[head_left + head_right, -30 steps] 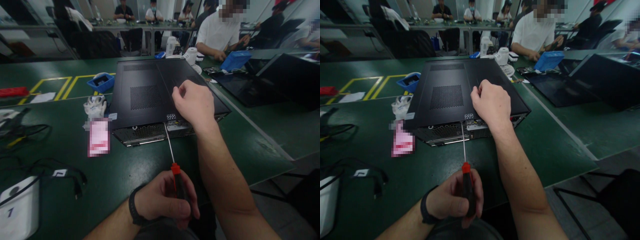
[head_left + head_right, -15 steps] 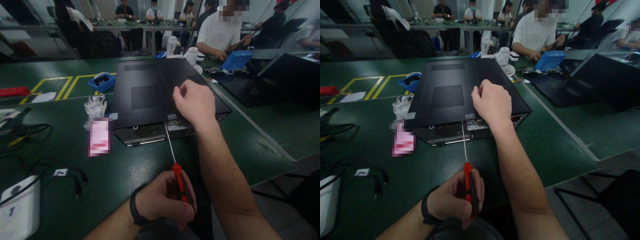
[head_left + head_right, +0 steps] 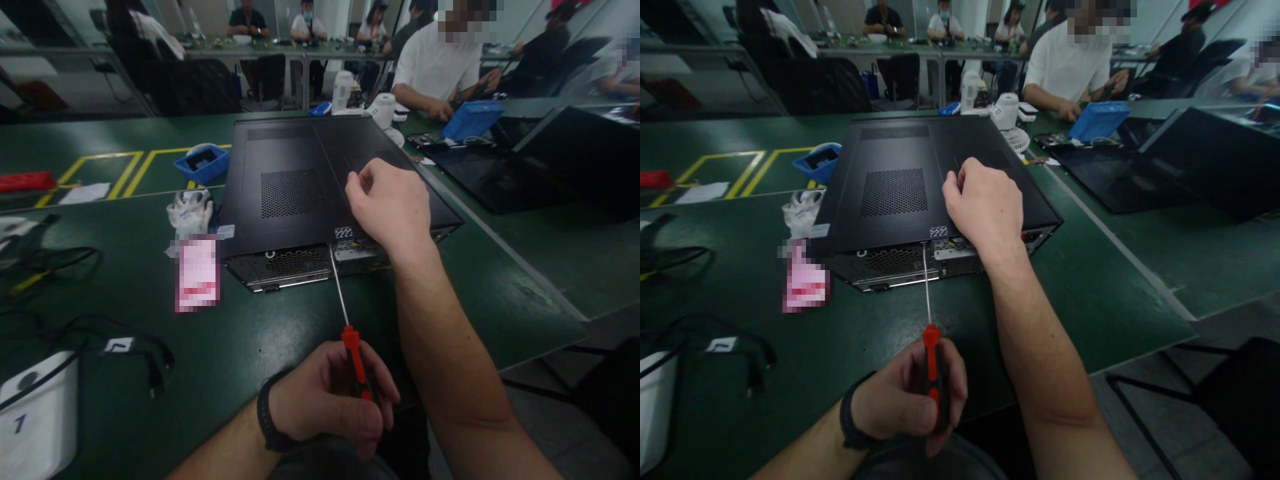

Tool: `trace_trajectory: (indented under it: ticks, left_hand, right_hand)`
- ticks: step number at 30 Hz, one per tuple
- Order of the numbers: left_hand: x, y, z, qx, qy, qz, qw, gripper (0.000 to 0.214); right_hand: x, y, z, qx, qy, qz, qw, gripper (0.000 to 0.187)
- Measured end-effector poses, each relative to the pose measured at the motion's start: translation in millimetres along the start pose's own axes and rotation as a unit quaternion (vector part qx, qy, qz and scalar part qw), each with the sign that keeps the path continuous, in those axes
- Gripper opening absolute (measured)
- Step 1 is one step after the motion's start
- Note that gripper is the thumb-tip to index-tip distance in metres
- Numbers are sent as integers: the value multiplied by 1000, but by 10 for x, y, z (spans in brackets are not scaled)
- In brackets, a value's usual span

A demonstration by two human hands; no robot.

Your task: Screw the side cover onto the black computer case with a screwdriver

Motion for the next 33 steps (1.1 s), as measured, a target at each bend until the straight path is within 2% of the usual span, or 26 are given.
trace_trajectory:
  ticks: [6, 18, 26, 33]
  left_hand:
    - [17, -47, 14, -1, 24, 23, 999, 42]
    - [24, -13, -29, -22, -22, -1, 1000, 36]
    - [20, -46, -10, 2, 25, -1, 1000, 46]
    - [16, -36, 15, 1, 27, 1, 1000, 40]
  right_hand:
    - [-1, -6, 2, -7, -1, -12, 1000, 36]
    - [-2, 5, 4, 7, 4, -3, 1000, 35]
    - [-3, 0, 4, -10, -5, -10, 1000, 36]
    - [-4, -6, -2, -6, -3, -6, 1000, 36]
Point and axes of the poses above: each hand's wrist, its own z-axis away from the middle knuckle, its own y-axis out of the back of the hand, x = y × z, the point moved 7 cm from there along -z, towards the middle knuckle, and after that the axes turned 4 degrees about -x, right-handed, at the moved point
